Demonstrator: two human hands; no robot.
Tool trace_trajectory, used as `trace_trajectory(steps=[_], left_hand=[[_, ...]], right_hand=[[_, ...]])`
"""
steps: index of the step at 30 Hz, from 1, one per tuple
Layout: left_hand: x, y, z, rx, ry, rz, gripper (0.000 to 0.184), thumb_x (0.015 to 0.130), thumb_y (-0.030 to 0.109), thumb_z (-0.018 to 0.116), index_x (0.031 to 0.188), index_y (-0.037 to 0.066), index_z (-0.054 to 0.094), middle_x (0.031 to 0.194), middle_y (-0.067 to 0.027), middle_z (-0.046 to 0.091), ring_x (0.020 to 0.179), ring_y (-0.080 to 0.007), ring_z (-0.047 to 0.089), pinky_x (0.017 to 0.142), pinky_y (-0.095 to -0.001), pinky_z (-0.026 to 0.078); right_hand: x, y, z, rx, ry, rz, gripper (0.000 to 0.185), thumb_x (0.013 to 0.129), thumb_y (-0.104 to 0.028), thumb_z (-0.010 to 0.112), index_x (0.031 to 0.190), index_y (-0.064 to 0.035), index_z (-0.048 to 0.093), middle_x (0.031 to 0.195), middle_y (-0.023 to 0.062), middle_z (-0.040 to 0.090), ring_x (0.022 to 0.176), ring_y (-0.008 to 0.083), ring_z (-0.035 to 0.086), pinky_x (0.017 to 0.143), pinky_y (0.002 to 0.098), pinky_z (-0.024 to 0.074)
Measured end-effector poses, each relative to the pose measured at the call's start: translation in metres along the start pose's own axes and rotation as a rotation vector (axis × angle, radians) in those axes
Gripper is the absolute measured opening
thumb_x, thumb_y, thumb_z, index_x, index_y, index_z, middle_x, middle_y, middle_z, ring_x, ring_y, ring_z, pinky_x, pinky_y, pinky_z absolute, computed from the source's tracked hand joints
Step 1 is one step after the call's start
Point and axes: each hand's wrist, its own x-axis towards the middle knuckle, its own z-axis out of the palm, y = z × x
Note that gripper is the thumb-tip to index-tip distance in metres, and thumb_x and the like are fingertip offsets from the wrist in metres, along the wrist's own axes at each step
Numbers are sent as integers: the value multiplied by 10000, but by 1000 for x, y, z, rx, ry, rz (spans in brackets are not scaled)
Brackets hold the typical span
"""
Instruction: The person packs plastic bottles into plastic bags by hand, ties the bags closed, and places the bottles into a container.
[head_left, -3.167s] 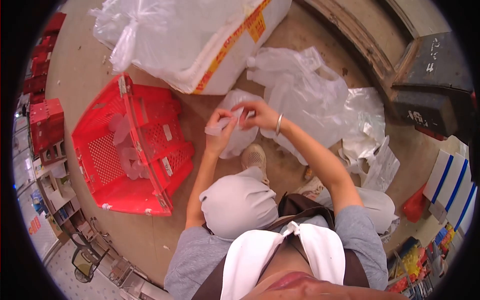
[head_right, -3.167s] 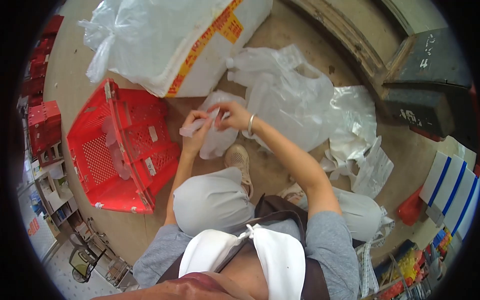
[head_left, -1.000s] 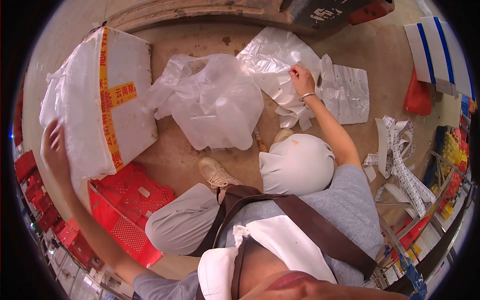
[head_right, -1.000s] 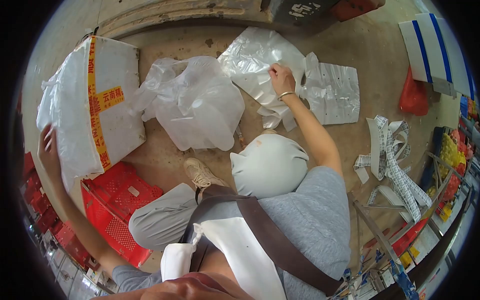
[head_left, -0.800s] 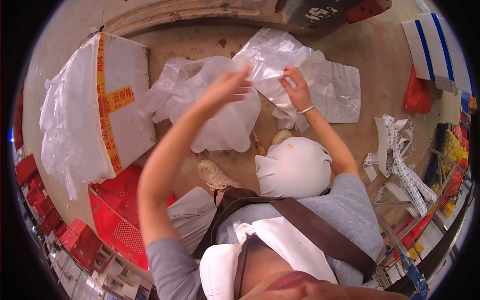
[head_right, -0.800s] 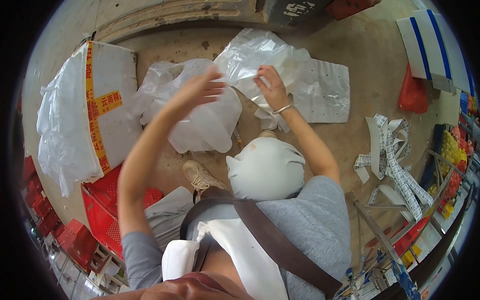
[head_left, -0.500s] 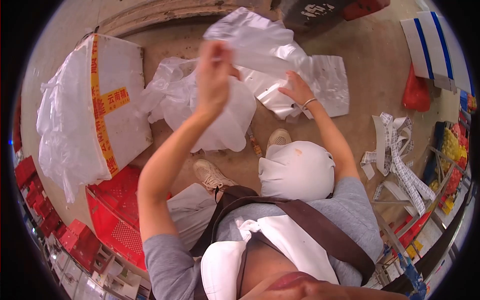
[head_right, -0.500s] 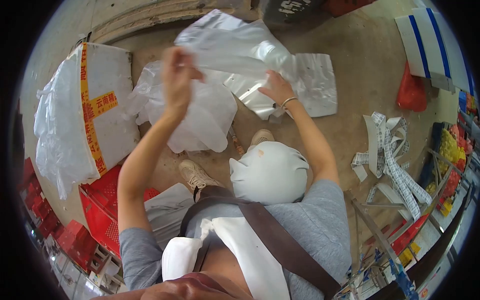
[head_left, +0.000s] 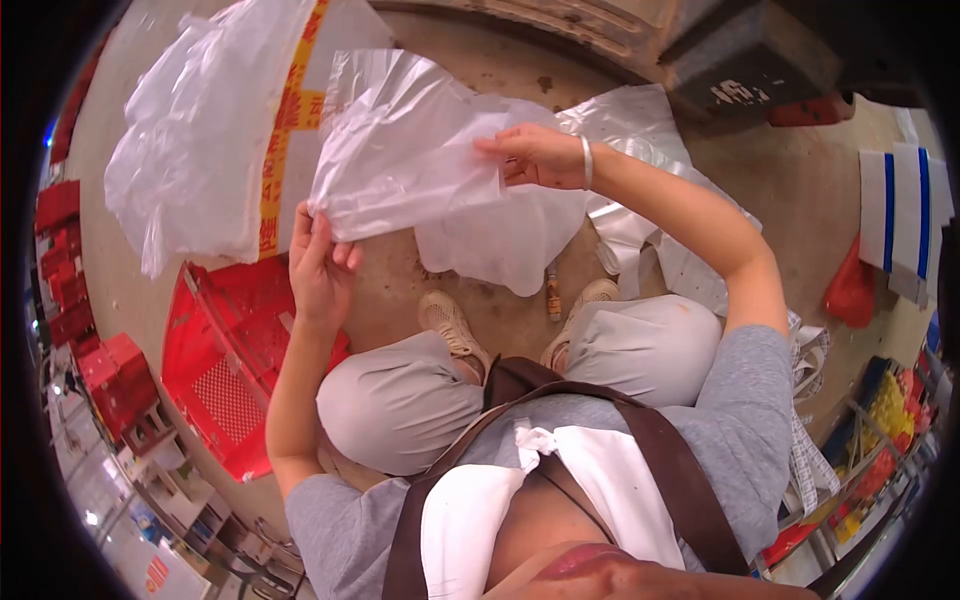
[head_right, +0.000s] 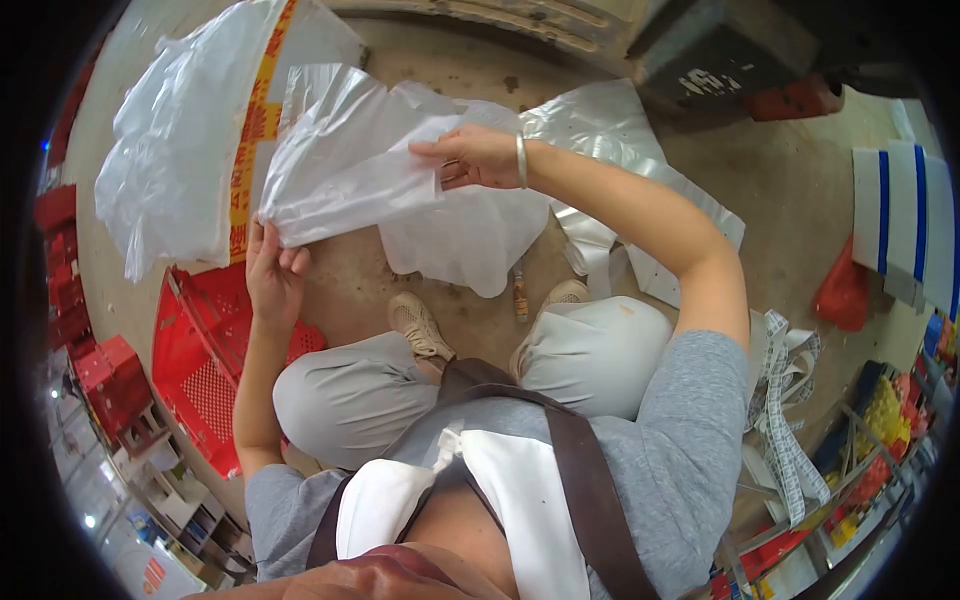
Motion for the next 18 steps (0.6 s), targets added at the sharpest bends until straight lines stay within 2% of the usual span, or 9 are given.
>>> trace_trajectory(steps=[2,5,6,7,9,12,15,16,18], left_hand=[[-18,-5,-27,85,85,-3,136,928,158,486,1037,96,435,822,3,495,592,-66,446,531,-219,401],[-40,-25,-88,1130,416,65,270,875,193,588,1058,64,438,811,-4,488,614,-73,461,558,-216,405],[-47,-29,-88,1244,511,297,352,815,194,667,1044,35,452,823,-7,484,639,-69,462,561,-207,400],[-45,-30,-82,1129,436,361,332,808,179,672,1019,33,461,809,-1,483,639,-63,458,554,-206,397],[-34,-34,-66,886,289,475,294,794,147,682,970,28,479,783,11,481,639,-52,450,540,-206,389],[-14,-50,-62,675,79,22,208,781,114,682,862,32,509,722,32,474,624,-51,437,533,-215,383],[-32,-42,-97,931,184,62,158,735,25,668,792,32,521,665,40,470,608,-58,435,544,-224,385],[-43,-49,-132,1092,316,150,146,679,-67,604,755,21,515,658,15,475,606,-91,446,563,-232,397],[-72,-61,-200,1224,586,147,206,634,-116,522,797,10,536,667,-14,495,603,-121,463,564,-246,405]], right_hand=[[25,11,12,-87,52,-93,287,822,-201,641,1034,-26,557,972,65,633,906,165,615,807,297,493],[49,17,40,-81,75,-186,300,725,-99,732,971,-20,580,914,71,622,811,149,605,696,255,480],[54,20,49,-137,85,-175,294,728,-103,733,964,-19,580,896,56,614,786,131,589,687,249,468],[57,22,62,-193,97,-165,288,731,-106,734,957,-18,580,877,41,606,762,114,573,679,243,457],[61,35,102,-321,198,-127,267,736,-233,739,829,-36,586,757,16,574,673,85,509,603,222,406],[70,60,142,-300,164,-53,309,757,-332,707,772,-41,601,692,-10,552,613,65,465,552,214,363],[77,76,137,-263,-78,-60,327,788,-379,661,748,-56,627,632,-33,517,539,50,388,494,232,304],[67,71,124,-334,-174,-33,298,803,-358,651,720,-74,620,612,-41,502,529,46,366,483,239,286],[38,73,95,-439,-350,28,281,840,-313,614,672,-89,593,577,-51,476,523,38,363,484,239,294]])
